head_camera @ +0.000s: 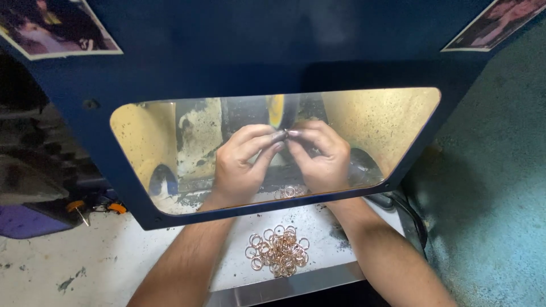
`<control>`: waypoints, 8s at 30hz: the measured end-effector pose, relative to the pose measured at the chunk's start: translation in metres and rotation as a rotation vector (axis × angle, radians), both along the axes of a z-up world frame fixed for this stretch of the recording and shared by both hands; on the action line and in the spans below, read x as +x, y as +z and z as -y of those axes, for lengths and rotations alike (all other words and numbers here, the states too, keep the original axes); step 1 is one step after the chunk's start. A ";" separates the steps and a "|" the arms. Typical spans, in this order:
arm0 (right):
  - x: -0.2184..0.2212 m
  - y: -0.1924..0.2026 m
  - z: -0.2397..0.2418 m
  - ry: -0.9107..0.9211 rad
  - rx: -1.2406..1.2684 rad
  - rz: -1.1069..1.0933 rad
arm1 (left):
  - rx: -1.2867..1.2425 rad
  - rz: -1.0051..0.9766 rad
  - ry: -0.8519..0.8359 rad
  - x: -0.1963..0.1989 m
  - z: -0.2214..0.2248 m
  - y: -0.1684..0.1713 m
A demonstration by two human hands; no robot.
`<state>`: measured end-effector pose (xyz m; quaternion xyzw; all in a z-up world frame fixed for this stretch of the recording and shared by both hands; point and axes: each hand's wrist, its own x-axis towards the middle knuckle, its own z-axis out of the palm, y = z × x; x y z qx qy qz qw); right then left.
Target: Polishing individual metal rings using a bench-mounted polishing wheel inside a protective enclosure.
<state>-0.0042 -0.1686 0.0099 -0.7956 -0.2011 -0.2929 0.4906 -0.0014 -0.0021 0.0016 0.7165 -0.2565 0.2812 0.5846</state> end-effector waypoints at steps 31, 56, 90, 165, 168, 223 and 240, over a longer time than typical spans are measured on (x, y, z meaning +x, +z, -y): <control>0.004 -0.001 -0.001 -0.003 -0.005 -0.025 | 0.028 -0.006 0.013 0.004 -0.001 -0.004; 0.004 -0.004 -0.004 0.012 0.010 -0.012 | -0.003 -0.005 0.011 0.003 -0.002 -0.008; 0.011 -0.016 0.004 0.052 -0.056 0.075 | -0.002 0.017 -0.039 0.006 -0.001 -0.014; -0.045 0.004 0.074 0.451 -0.703 -0.641 | 0.123 -0.362 -0.227 0.025 -0.030 -0.042; -0.085 -0.001 0.072 0.497 -0.565 -0.614 | 0.148 -0.390 -0.230 0.023 -0.030 -0.038; 0.039 -0.020 0.027 -0.115 -0.349 -0.535 | 0.070 -0.662 0.020 0.036 -0.037 -0.050; 0.010 0.004 0.007 0.106 -0.388 -0.542 | -0.011 -0.702 0.031 0.027 -0.038 -0.037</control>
